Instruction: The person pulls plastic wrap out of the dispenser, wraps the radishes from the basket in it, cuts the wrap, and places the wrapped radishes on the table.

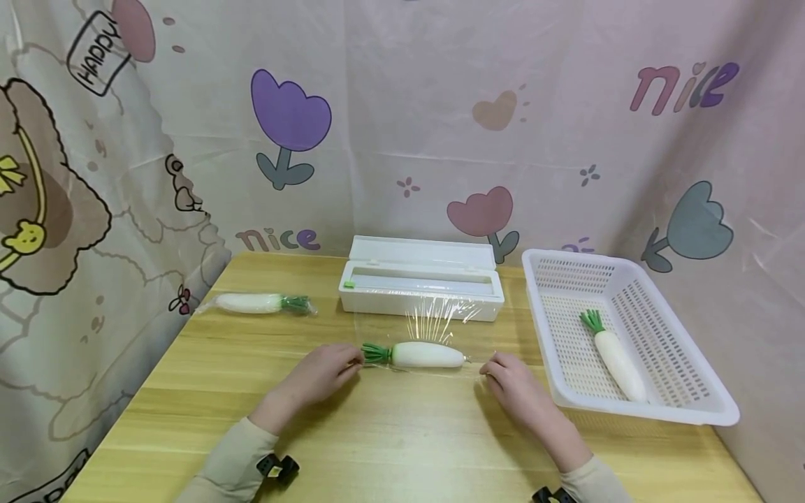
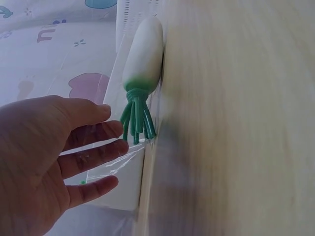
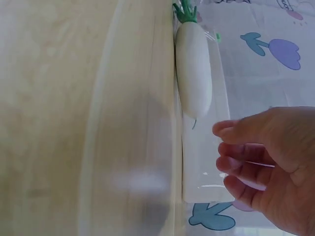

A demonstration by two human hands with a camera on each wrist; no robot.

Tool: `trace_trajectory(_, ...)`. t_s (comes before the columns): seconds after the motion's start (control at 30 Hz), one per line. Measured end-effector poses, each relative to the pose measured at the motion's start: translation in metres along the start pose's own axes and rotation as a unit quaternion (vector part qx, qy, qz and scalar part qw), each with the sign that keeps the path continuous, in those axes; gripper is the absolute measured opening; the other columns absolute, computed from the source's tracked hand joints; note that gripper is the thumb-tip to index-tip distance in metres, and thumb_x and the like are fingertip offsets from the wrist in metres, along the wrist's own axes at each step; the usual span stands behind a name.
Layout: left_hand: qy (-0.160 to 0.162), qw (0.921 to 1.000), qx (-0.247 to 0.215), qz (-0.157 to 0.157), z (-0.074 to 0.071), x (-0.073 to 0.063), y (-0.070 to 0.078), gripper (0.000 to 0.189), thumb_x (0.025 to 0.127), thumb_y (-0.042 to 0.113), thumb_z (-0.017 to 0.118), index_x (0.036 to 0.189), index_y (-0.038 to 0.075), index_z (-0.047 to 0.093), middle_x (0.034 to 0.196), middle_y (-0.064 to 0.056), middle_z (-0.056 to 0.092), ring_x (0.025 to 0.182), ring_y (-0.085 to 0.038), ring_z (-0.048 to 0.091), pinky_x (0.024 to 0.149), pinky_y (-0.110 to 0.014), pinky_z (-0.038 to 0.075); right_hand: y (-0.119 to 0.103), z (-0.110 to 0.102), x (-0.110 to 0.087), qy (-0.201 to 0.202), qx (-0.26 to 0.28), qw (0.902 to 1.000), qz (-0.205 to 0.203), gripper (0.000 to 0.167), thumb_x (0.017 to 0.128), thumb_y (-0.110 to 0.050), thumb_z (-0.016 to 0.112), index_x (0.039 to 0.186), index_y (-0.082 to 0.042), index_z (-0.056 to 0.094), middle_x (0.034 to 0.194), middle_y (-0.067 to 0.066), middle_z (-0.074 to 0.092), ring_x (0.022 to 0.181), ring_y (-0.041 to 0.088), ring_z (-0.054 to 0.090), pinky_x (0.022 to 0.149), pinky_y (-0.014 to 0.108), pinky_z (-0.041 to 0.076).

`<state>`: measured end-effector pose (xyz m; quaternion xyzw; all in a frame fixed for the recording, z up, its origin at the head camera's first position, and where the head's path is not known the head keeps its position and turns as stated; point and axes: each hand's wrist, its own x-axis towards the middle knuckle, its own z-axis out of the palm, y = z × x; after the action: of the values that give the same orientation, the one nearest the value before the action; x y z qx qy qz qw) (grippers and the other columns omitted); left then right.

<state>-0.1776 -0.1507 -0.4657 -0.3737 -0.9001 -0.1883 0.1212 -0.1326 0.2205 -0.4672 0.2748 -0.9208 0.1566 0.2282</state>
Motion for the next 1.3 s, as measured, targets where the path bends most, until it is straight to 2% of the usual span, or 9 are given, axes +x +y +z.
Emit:
trace_trajectory(0.17, -0.005, 0.9991, -0.025, -0.033, -0.001, 0.003, 0.0, 0.004, 0.092, 0.013, 0.064, 0.095, 0.013, 0.067, 0.088, 0.006, 0.069, 0.082, -0.01, 0.066, 0.077, -0.029, 0.057, -0.003, 0.002, 0.004, 0.015, 0.001, 0.9988, 0.047, 0.009, 0.082, 0.001, 0.071, 0.086, -0.007, 0.069, 0.085, 0.001, 0.064, 0.079, 0.017, 0.062, 0.072, 0.033, 0.055)
trace_trajectory(0.37, -0.025, 0.9943, -0.068, -0.078, -0.005, 0.009, -0.001, 0.006, 0.094, 0.015, 0.063, 0.097, 0.012, 0.068, 0.09, 0.005, 0.07, 0.085, -0.01, 0.066, 0.079, -0.03, 0.057, -0.006, 0.003, 0.012, -0.024, 0.015, 0.9902, 0.137, 0.007, 0.09, -0.002, 0.064, 0.094, -0.005, 0.069, 0.09, 0.006, 0.067, 0.086, 0.023, 0.066, 0.078, 0.038, 0.057)
trace_trajectory(0.47, -0.026, 0.9925, -0.078, -0.091, -0.005, 0.011, -0.003, 0.007, 0.094, 0.017, 0.062, 0.097, 0.013, 0.068, 0.091, 0.005, 0.07, 0.086, -0.01, 0.066, 0.08, -0.03, 0.057, -0.005, 0.005, 0.017, -0.033, 0.019, 0.9864, 0.16, 0.009, 0.092, -0.004, 0.062, 0.097, -0.004, 0.069, 0.092, 0.008, 0.069, 0.087, 0.025, 0.067, 0.078, 0.039, 0.057)
trace_trajectory(0.7, -0.017, 0.9873, -0.105, -0.117, -0.004, 0.021, -0.006, 0.004, 0.093, 0.016, 0.064, 0.095, 0.014, 0.067, 0.089, 0.005, 0.07, 0.085, -0.011, 0.066, 0.08, -0.031, 0.057, -0.001, 0.008, 0.028, -0.02, 0.03, 0.9847, 0.171, 0.01, 0.092, -0.004, 0.061, 0.097, -0.003, 0.07, 0.092, 0.011, 0.07, 0.087, 0.028, 0.068, 0.078, 0.042, 0.057)
trace_trajectory(0.87, -0.011, 0.9847, -0.114, -0.132, -0.002, 0.028, -0.01, 0.006, 0.093, 0.016, 0.064, 0.096, 0.012, 0.068, 0.094, 0.001, 0.071, 0.09, -0.015, 0.067, 0.083, -0.035, 0.056, 0.003, 0.01, 0.033, -0.015, 0.034, 0.9824, 0.183, 0.011, 0.093, -0.004, 0.059, 0.097, -0.003, 0.07, 0.094, 0.012, 0.071, 0.089, 0.029, 0.068, 0.08, 0.044, 0.057)
trace_trajectory(1.13, -0.024, 0.9757, -0.143, -0.164, 0.005, 0.038, -0.023, 0.011, 0.096, 0.021, 0.061, 0.095, 0.013, 0.068, 0.092, 0.002, 0.071, 0.087, -0.011, 0.064, 0.08, -0.032, 0.055, 0.008, 0.013, 0.04, -0.049, 0.051, 0.9745, 0.213, 0.016, 0.096, -0.009, 0.055, 0.1, -0.005, 0.07, 0.101, 0.012, 0.072, 0.097, 0.03, 0.067, 0.088, 0.046, 0.054)
trace_trajectory(1.3, -0.033, 0.9748, -0.137, -0.173, 0.01, 0.044, -0.029, 0.01, 0.096, 0.021, 0.061, 0.094, 0.014, 0.068, 0.089, 0.003, 0.07, 0.083, -0.01, 0.063, 0.079, -0.033, 0.054, 0.013, 0.016, 0.046, -0.08, 0.056, 0.9672, 0.235, 0.019, 0.097, -0.011, 0.053, 0.103, -0.004, 0.07, 0.105, 0.013, 0.072, 0.1, 0.032, 0.067, 0.09, 0.048, 0.053)
